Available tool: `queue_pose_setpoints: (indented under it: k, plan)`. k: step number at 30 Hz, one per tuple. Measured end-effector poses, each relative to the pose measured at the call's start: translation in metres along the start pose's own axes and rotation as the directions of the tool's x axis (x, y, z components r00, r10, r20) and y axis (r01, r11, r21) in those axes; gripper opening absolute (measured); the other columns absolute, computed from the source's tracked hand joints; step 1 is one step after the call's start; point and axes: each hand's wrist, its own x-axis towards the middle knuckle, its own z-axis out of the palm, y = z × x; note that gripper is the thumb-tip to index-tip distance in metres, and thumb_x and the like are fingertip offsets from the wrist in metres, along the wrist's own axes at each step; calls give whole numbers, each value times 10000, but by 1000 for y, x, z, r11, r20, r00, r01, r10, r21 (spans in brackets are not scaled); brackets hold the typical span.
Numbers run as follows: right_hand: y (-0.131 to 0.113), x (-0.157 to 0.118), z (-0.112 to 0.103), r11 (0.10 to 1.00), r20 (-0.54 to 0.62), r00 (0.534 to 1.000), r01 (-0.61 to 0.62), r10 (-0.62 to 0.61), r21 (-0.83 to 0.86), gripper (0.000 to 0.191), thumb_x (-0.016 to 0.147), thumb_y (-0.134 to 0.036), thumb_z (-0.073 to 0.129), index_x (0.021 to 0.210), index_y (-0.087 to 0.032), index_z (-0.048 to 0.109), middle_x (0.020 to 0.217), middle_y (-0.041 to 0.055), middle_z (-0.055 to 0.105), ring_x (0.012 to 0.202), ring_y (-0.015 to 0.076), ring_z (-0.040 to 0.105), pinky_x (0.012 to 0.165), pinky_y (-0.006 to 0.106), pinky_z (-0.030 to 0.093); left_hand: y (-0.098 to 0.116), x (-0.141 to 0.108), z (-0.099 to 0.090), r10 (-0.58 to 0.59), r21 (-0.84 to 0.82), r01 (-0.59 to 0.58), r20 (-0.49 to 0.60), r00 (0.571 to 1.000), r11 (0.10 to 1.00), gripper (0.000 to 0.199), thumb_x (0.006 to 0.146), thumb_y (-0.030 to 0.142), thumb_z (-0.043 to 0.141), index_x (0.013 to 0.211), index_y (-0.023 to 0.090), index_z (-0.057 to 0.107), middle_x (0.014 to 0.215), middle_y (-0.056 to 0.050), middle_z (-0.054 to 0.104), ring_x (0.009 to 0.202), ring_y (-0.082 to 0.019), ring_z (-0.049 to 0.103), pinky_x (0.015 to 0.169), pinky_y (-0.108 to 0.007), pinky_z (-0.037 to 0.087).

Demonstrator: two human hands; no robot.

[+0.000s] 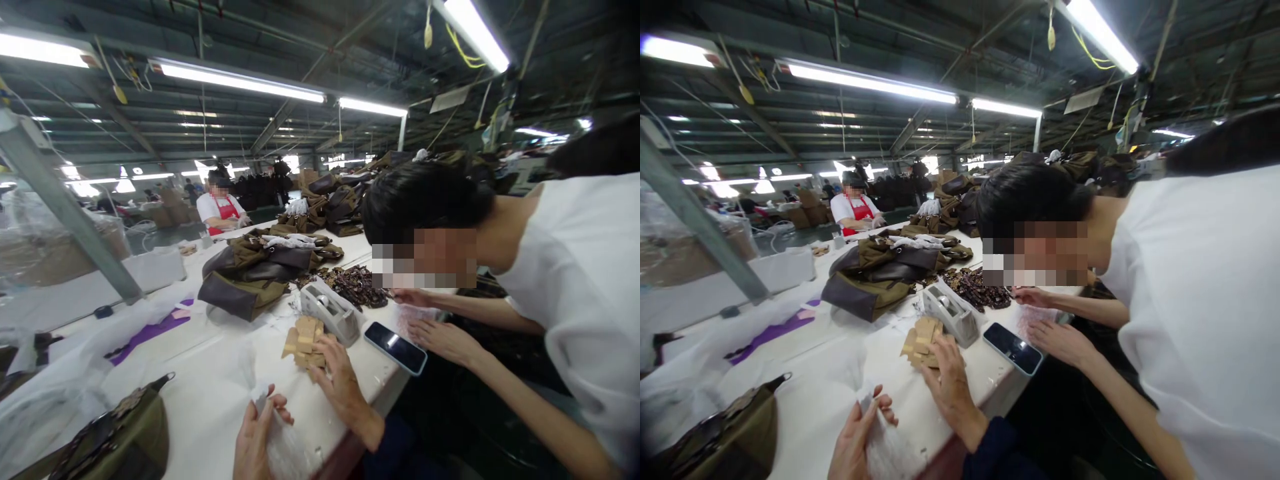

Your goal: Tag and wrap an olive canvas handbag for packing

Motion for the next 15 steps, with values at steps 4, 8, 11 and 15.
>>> queue_pose_setpoints:
  k: [4, 8, 11, 15]
  plan:
    - [-22, -10, -8, 906, 132, 965, -258, 226, 335, 310, 913, -393, 574, 1148, -197, 629, 1146, 93, 656, 1050, 246, 612, 870, 369, 506, 3, -7, 17, 21, 27, -21, 1, 1000, 999, 594, 587, 362, 892, 1097, 190, 641, 997, -35, 712, 697, -144, 675, 648, -250, 565]
    - [-47, -24, -21, 772, 352, 922, -341, 163, 536, 439, 887, -479, 625, 1225, -198, 613, 1160, 87, 658, 1056, 231, 620, 898, 338, 481, -20, -9, 33, 14, 72, -17, 45, 999, 997, 507, 630, 355, 844, 1084, 231, 657, 1079, -66, 721, 976, -257, 704, 809, -331, 579]
    - [-59, -35, -34, 743, 404, 907, -350, 117, 570, 428, 868, -470, 660, 1194, -193, 633, 1126, 70, 661, 1075, 233, 599, 942, 332, 451, -44, -7, 32, 8, 90, -10, 27, 1000, 996, 430, 563, 317, 856, 960, 264, 698, 1058, -72, 737, 1095, -312, 664, 841, -367, 583]
    - [-56, -48, -48, 717, 397, 898, -402, 188, 569, 381, 852, -494, 662, 1046, -166, 649, 980, 42, 652, 957, 218, 592, 836, 295, 470, -61, -8, 35, -96, 40, 92, 92, 991, 995, 343, 569, 317, 836, 896, 289, 737, 1069, -71, 745, 1201, -337, 608, 896, -387, 574]
